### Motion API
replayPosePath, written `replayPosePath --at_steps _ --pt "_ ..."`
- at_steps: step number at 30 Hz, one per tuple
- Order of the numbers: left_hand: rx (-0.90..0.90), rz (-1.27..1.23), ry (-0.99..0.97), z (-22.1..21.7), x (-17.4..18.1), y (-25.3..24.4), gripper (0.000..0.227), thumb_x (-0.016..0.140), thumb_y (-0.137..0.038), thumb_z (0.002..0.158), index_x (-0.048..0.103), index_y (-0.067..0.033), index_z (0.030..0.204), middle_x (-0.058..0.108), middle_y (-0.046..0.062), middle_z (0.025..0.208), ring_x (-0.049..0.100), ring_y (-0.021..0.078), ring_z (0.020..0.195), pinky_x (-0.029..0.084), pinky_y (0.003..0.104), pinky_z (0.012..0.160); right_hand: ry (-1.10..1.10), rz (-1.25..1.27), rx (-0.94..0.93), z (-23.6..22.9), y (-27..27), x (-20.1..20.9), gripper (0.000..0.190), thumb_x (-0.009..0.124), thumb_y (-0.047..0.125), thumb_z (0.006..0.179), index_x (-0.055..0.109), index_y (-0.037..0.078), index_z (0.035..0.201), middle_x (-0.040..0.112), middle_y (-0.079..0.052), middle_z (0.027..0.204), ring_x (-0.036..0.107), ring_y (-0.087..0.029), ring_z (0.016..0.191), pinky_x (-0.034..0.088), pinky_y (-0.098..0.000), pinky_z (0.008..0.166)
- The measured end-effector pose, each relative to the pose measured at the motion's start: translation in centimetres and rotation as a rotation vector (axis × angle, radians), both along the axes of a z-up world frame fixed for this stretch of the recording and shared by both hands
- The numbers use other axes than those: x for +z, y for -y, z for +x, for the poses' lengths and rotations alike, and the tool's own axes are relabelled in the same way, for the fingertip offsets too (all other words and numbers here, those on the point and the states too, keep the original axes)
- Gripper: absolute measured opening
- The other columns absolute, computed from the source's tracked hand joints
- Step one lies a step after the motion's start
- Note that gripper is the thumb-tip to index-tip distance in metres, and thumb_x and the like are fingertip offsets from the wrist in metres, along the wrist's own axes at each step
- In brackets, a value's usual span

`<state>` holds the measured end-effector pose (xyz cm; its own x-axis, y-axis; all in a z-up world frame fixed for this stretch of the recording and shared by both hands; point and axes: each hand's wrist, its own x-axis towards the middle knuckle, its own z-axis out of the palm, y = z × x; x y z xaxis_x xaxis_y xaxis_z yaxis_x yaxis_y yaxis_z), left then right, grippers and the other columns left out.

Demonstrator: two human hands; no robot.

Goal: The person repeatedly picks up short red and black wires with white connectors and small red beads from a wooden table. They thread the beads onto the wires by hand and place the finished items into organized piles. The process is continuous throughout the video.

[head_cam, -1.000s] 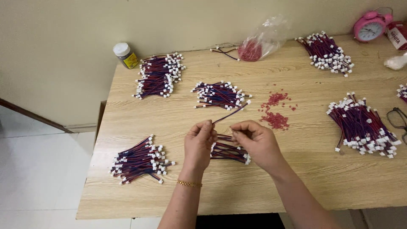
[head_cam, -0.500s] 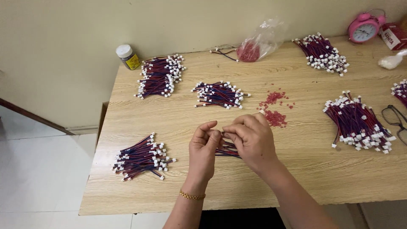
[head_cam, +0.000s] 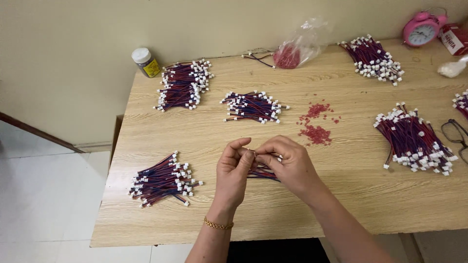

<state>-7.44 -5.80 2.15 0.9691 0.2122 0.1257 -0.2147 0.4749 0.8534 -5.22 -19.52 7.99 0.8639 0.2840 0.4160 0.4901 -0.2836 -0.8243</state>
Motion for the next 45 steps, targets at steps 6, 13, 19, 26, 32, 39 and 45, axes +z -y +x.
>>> replayPosePath --at_steps 6,13,19,26,32,39,45 --pt "-0.008 0.003 -0.018 0.4 -1.3 -0.3 0.024 0.062 -0.005 0.092 0.060 -0.0015 0.116 0.061 0.006 0.073 0.061 0.0114 0.064 0.052 0.022 0.057 -0.052 0.048 0.049 0.9 -0.3 -1.3 0.003 0.076 0.009 0.080 0.076 0.011 0.082 0.067 -0.007 0.076 0.065 -0.020 0.076 0.051 -0.0345 0.074" --pt "-0.093 0.046 -0.059 0.0 -1.9 -1.8 0.031 0.063 -0.001 0.090 0.058 -0.0003 0.120 0.063 0.007 0.074 0.066 0.0141 0.067 0.056 0.024 0.062 -0.292 0.111 0.202 1.1 0.9 -3.5 0.008 0.073 0.003 0.080 0.075 0.005 0.086 0.068 -0.008 0.076 0.061 -0.016 0.076 0.051 -0.0339 0.073" --pt "-0.163 0.159 -0.097 0.2 -2.2 -2.3 0.031 0.066 -0.004 0.088 0.062 -0.0006 0.119 0.065 0.008 0.076 0.068 0.0154 0.074 0.059 0.025 0.066 -0.473 0.137 0.168 1.7 0.3 -6.7 0.014 0.073 -0.001 0.072 0.074 0.004 0.084 0.062 -0.006 0.073 0.056 -0.013 0.074 0.049 -0.0305 0.069" --pt "-0.142 0.770 -0.219 3.6 0.0 -3.6 0.027 0.065 -0.006 0.089 0.067 -0.0060 0.116 0.071 0.012 0.079 0.066 0.0193 0.071 0.057 0.031 0.066 -0.322 -0.150 0.062 4.7 -0.9 -7.1 0.014 0.071 0.006 0.078 0.076 0.009 0.091 0.073 -0.008 0.081 0.069 -0.021 0.081 0.054 -0.0324 0.074" --pt "0.199 1.454 -0.125 13.0 -8.8 -7.2 0.020 0.069 -0.023 0.086 0.070 -0.0175 0.105 0.068 0.008 0.085 0.069 0.0306 0.078 0.054 0.042 0.069 -0.213 -0.336 0.027 5.7 -1.4 -11.9 0.017 0.061 0.008 0.087 0.072 0.010 0.100 0.072 -0.010 0.087 0.069 -0.028 0.088 0.054 -0.0381 0.079" --pt "0.360 1.655 -0.025 16.4 -9.9 -6.5 0.015 0.079 -0.026 0.074 0.073 -0.0201 0.086 0.062 0.003 0.082 0.065 0.0262 0.078 0.056 0.038 0.065 -0.251 -0.185 -0.177 5.7 2.8 -11.4 0.021 0.061 0.008 0.086 0.073 0.012 0.103 0.073 -0.013 0.091 0.068 -0.031 0.095 0.052 -0.0407 0.085" --pt "0.454 1.690 0.185 17.0 -13.4 -7.3 0.016 0.080 -0.023 0.071 0.067 -0.0185 0.080 0.059 0.001 0.078 0.065 0.0228 0.076 0.055 0.033 0.066 0.088 -0.597 -0.476 9.1 9.8 -14.7 0.016 0.074 0.020 0.080 0.072 0.020 0.096 0.069 0.000 0.081 0.066 -0.022 0.090 0.052 -0.0356 0.083"
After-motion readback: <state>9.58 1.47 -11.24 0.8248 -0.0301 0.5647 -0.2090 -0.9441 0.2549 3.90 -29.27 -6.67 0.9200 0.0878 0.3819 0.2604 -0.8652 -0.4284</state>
